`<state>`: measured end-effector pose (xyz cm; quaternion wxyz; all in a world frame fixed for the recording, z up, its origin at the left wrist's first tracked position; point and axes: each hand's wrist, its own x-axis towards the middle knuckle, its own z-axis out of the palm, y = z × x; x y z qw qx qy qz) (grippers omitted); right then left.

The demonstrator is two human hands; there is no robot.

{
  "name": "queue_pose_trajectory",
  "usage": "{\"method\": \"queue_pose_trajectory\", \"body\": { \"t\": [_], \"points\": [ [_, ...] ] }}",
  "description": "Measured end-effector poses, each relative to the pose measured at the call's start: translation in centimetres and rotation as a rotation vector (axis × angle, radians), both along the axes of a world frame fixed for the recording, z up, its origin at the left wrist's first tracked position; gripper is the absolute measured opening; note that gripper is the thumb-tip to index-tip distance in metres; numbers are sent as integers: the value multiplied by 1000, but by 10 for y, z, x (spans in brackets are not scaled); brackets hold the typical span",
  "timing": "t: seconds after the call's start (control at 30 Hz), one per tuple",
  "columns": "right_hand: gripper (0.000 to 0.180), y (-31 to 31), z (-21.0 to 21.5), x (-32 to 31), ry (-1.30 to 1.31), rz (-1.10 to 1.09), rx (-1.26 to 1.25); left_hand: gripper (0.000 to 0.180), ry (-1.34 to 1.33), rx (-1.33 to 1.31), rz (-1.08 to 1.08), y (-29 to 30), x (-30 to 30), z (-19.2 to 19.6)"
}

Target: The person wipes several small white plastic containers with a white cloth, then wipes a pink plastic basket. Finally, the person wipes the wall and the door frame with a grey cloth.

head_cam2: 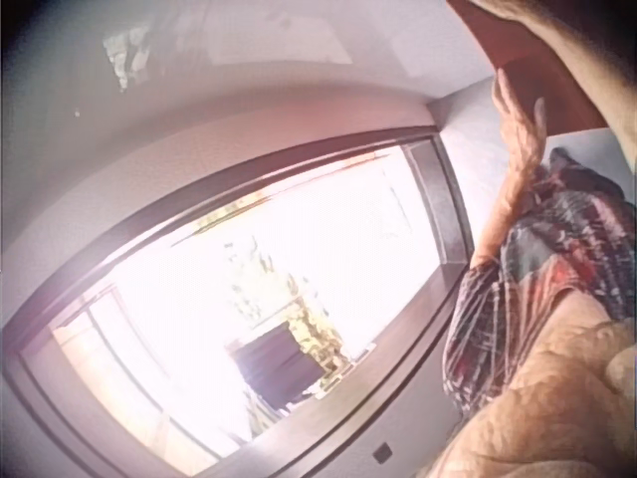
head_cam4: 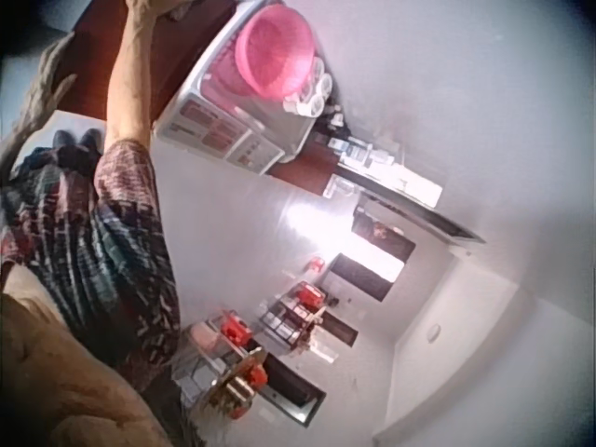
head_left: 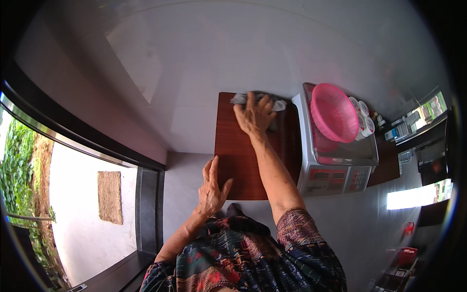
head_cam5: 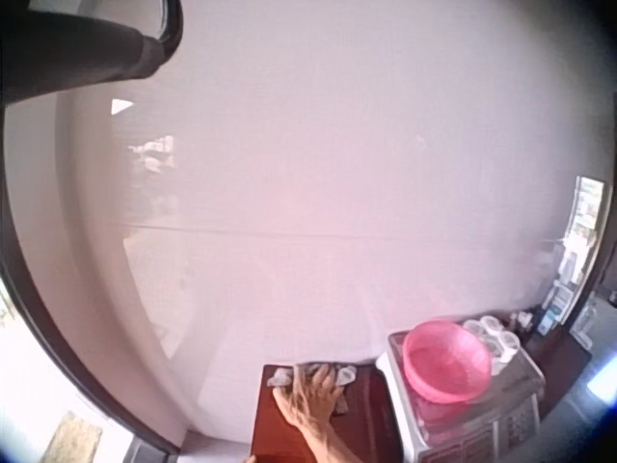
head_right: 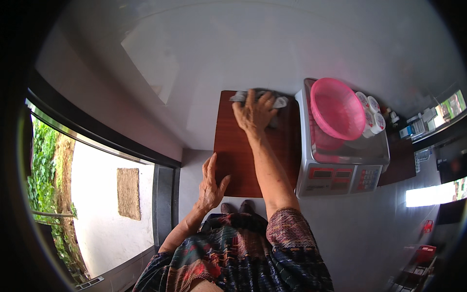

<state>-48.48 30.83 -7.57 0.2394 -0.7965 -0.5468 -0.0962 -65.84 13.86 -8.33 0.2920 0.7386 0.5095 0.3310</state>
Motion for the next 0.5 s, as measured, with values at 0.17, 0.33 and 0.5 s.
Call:
{"method": "queue_pose_trajectory", "body": {
  "t": [0.17, 0.33, 0.5],
  "points": [
    [50, 4, -6, -27, -53, 365, 43, 74, -2, 57, -36, 5, -2, -4],
    [59, -17, -1, -1, -31, 49, -43, 78, 10, -5, -101, 7, -6, -2],
    [61, -52, 1, 20, 9, -285, -172, 89, 30, -52, -277, 19, -21, -2]
  ]
}}
